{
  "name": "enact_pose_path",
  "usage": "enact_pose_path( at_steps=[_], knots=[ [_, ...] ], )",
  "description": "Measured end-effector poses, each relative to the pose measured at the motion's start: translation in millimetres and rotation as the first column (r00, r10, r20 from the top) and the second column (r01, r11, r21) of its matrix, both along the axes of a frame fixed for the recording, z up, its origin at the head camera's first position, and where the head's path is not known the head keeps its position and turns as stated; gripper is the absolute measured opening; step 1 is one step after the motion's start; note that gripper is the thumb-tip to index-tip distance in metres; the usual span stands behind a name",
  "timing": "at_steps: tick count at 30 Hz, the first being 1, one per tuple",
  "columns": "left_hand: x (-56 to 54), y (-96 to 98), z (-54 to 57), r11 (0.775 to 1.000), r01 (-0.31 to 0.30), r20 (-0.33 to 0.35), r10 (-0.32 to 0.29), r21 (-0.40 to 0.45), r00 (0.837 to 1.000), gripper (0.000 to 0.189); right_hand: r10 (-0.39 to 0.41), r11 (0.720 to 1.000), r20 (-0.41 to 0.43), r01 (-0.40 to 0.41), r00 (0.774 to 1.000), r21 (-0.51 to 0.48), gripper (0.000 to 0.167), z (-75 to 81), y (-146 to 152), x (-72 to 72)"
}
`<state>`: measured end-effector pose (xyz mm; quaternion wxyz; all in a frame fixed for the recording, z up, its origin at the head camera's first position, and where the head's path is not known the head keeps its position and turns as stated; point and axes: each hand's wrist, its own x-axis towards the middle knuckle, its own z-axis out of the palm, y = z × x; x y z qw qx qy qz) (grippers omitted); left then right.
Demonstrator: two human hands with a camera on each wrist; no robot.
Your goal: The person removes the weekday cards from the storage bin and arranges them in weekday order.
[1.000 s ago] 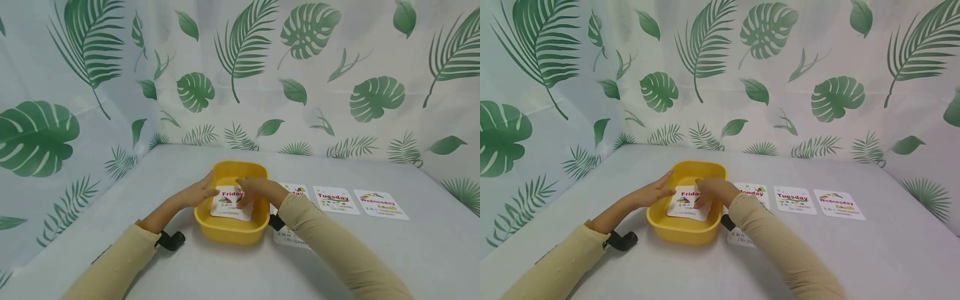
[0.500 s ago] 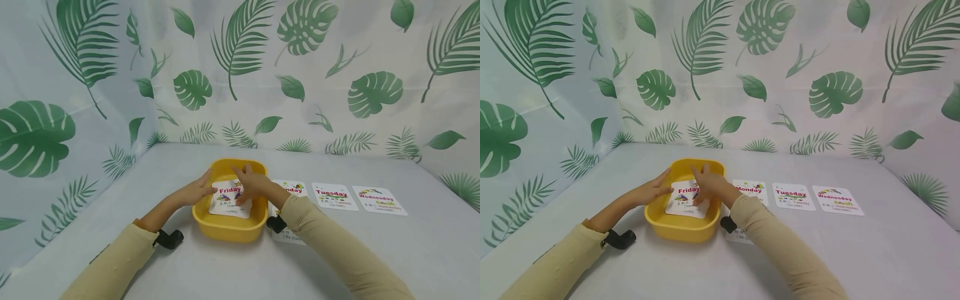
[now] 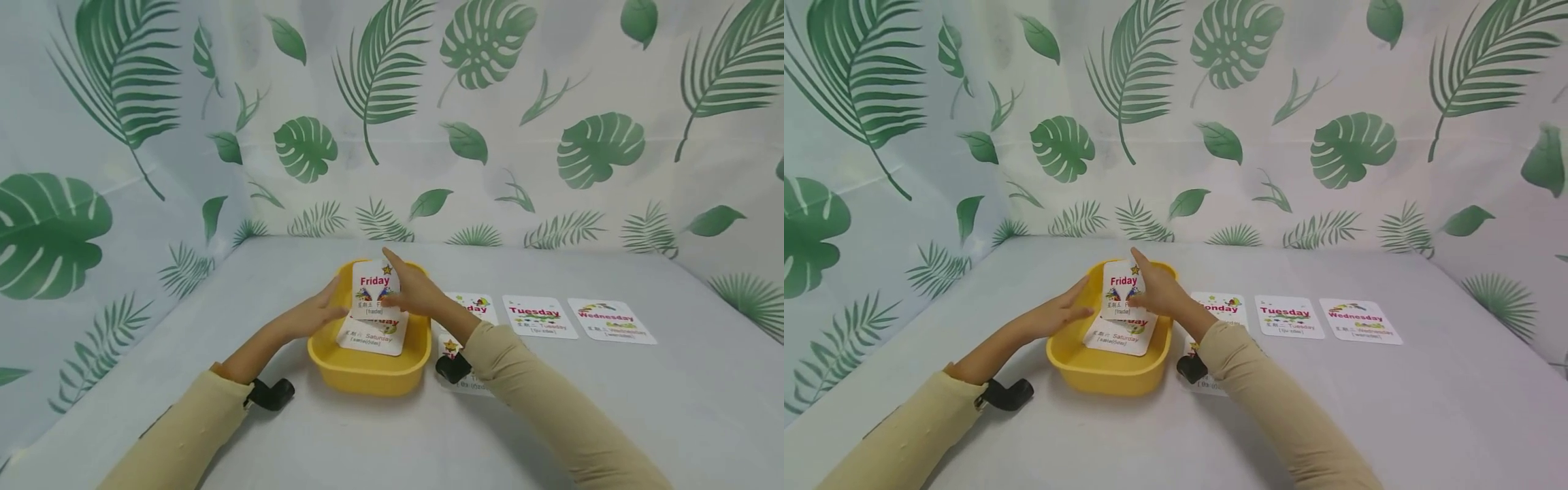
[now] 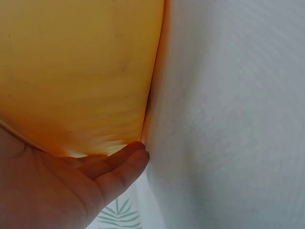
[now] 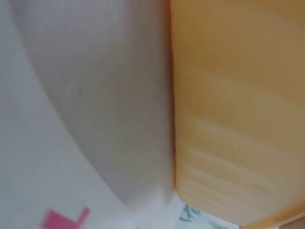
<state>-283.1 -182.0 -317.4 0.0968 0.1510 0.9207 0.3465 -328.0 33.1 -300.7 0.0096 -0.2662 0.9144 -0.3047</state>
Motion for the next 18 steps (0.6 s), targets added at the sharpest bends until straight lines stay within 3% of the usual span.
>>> enact_pose_path(
  at_steps=[5, 12, 18],
  knots=[
    [2.1, 0.0, 0.5, 1.0, 0.001, -0.013, -0.001, 0.001, 1.0, 0.071, -0.028, 0.992, -0.042, 0.023, 0.999, -0.127, 0.083, -2.1, 2, 4.9],
    [3.3, -0.4, -2.8, 0.999, -0.01, 0.029, 0.009, 0.041, 1.0, 0.072, -0.062, 0.956, -0.101, 0.03, 0.993, -0.292, 0.073, -6.7, 19, 16.9],
    [0.8, 0.5, -1.6, 0.999, -0.026, 0.038, 0.024, 0.039, 0.999, 0.073, -0.075, 0.943, -0.043, 0.057, 0.996, -0.329, 0.073, 7.9, 55, 31.7]
  ],
)
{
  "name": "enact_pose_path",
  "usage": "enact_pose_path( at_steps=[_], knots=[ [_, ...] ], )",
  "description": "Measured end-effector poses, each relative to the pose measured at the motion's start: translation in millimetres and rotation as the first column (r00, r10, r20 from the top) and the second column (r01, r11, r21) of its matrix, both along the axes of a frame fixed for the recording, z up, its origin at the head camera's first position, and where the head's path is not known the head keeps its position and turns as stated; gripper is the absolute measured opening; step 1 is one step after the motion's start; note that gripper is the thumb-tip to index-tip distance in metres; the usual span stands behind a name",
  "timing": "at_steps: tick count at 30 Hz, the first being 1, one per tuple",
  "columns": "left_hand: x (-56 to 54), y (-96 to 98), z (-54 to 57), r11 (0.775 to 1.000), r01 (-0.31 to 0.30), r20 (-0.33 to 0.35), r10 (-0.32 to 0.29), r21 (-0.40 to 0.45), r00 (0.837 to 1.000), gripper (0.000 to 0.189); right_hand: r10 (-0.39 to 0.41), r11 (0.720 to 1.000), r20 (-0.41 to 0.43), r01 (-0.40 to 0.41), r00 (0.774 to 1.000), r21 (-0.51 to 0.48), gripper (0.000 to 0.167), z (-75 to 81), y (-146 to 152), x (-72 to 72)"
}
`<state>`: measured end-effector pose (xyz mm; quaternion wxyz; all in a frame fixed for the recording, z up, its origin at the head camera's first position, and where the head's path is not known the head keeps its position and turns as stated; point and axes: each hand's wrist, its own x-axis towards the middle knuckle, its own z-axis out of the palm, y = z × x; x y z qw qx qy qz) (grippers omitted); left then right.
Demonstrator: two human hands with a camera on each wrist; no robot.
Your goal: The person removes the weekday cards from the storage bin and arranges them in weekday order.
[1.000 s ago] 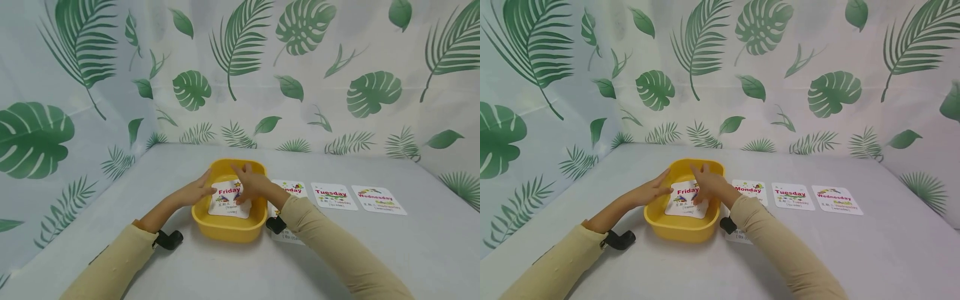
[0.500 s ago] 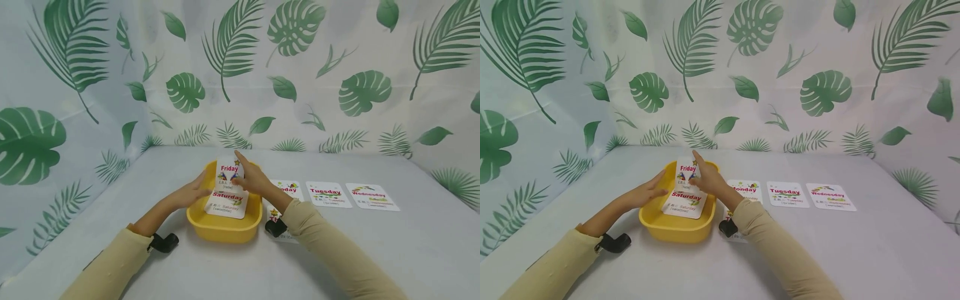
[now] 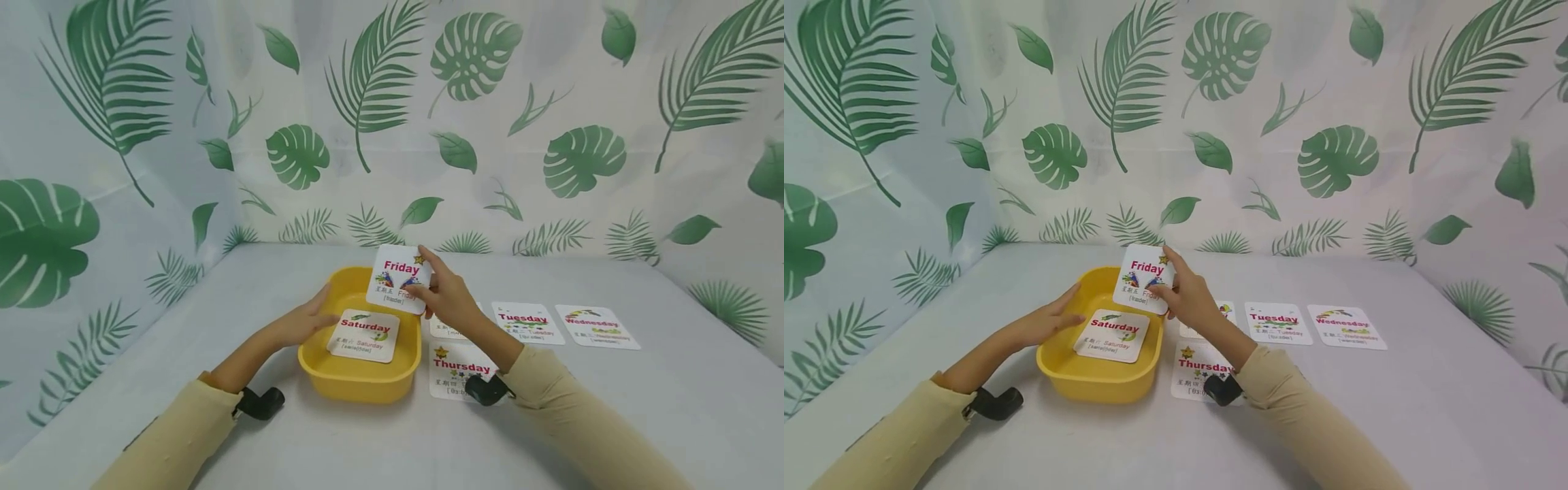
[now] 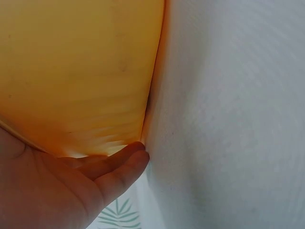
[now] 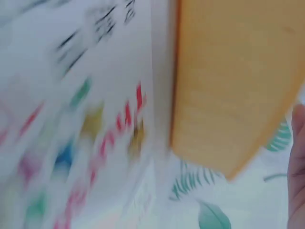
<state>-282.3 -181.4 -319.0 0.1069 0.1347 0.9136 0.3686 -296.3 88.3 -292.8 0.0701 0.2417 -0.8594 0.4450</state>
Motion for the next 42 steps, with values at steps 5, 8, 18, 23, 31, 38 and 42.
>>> enact_pose_path(
  at_steps=[5, 8, 18, 23, 31, 38, 42],
  knots=[
    [-0.5, 1.1, -1.5, 1.0, -0.001, 0.01, 0.001, -0.006, 1.0, 0.074, -0.029, 0.998, 0.066, 0.025, 0.997, 0.049, 0.075, 5.4, 39, 14.6],
    [-0.1, 2.4, -2.1, 1.0, 0.002, 0.014, -0.002, -0.004, 1.0, 0.073, -0.022, 0.998, 0.126, 0.014, 0.992, 0.065, 0.075, 3.8, 63, 21.8],
    [0.6, 1.5, 0.4, 1.0, 0.006, -0.011, -0.006, -0.019, 1.0, 0.072, 0.029, 0.996, 0.294, -0.051, 0.955, 0.067, 0.077, 9.3, 125, 40.5],
    [1.5, 0.9, 3.2, 1.0, 0.004, -0.012, -0.005, -0.022, 1.0, 0.073, 0.028, 0.981, 0.366, -0.097, 0.93, 0.17, 0.076, 15.2, 148, 49.7],
    [2.9, -1.7, 5.2, 1.0, 0.002, -0.012, -0.002, -0.022, 1.0, 0.073, 0.028, 0.946, 0.474, -0.176, 0.88, 0.271, 0.076, 30.9, 175, 51.6],
    [4.4, -0.8, 4.6, 1.0, 0.008, -0.009, -0.009, -0.003, 1.0, 0.073, -0.031, 0.934, 0.518, -0.16, 0.855, 0.321, 0.074, 25.8, 177, 53.9],
    [5.6, 0.9, 4.6, 1.0, 0.015, -0.012, -0.015, -0.001, 1.0, 0.073, -0.156, 0.874, 0.476, -0.104, 0.865, 0.476, 0.073, 22.5, 176, 56.9]
  ],
)
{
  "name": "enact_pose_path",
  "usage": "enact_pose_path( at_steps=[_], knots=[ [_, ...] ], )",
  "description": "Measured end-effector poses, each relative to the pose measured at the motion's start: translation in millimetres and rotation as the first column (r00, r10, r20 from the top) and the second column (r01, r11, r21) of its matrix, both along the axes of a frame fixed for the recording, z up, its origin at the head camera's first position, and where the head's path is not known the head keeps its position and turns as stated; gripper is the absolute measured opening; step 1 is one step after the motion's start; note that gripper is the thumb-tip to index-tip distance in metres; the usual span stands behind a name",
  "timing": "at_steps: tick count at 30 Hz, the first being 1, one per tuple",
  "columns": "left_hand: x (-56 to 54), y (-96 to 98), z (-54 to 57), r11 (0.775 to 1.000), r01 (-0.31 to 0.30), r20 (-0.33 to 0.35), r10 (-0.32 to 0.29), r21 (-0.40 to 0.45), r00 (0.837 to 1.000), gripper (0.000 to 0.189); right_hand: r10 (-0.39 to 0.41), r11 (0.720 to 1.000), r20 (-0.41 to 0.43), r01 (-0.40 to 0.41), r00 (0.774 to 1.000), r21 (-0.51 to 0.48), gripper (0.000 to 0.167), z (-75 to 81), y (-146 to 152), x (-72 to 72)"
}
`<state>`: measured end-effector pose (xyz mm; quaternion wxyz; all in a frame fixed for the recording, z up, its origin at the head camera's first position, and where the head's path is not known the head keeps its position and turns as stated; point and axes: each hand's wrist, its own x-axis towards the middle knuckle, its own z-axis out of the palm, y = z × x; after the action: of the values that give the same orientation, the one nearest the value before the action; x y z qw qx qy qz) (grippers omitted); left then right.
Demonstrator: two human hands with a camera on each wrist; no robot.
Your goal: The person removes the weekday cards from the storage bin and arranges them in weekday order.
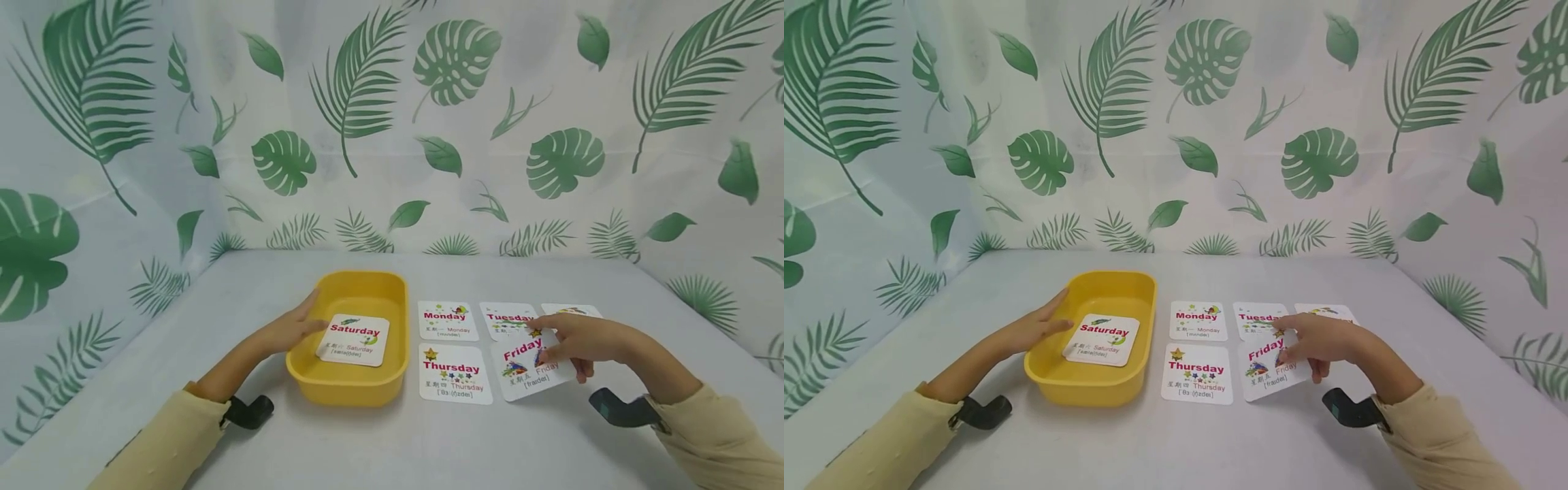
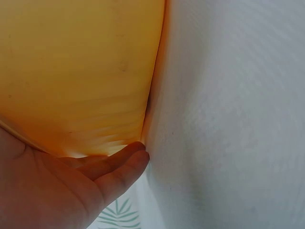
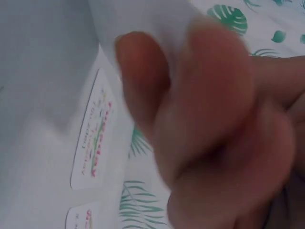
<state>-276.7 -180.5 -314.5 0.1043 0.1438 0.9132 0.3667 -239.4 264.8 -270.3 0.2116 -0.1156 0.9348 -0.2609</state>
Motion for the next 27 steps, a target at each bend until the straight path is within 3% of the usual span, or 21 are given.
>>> enact_pose_path(
  at_steps=[5, 13, 20, 27],
  knots=[
    [-1.6, 1.2, 2.2, 1.0, 0.004, -0.027, -0.004, -0.013, 1.0, 0.073, -0.003, 0.989, 0.001, 0.003, 1.0, 0.149, 0.072, 1.5, 2, 0.8],
    [-1.2, 2.3, 1.4, 1.0, -0.004, -0.023, 0.004, -0.001, 1.0, 0.073, -0.012, 0.956, 0.056, -0.005, 0.998, 0.293, 0.071, -3.5, 5, -0.6],
    [2.2, 3.0, -0.7, 1.0, -0.023, -0.015, 0.023, -0.001, 1.0, 0.074, -0.064, 0.947, 0.089, 0.032, 0.994, 0.32, 0.067, -15.5, 4, -1.3],
    [4.7, 4.4, -2.9, 1.0, -0.012, -0.017, 0.012, 0.013, 1.0, 0.075, -0.094, 0.935, 0.088, 0.058, 0.992, 0.35, 0.064, -18.0, 2, 2.0]
  ],
)
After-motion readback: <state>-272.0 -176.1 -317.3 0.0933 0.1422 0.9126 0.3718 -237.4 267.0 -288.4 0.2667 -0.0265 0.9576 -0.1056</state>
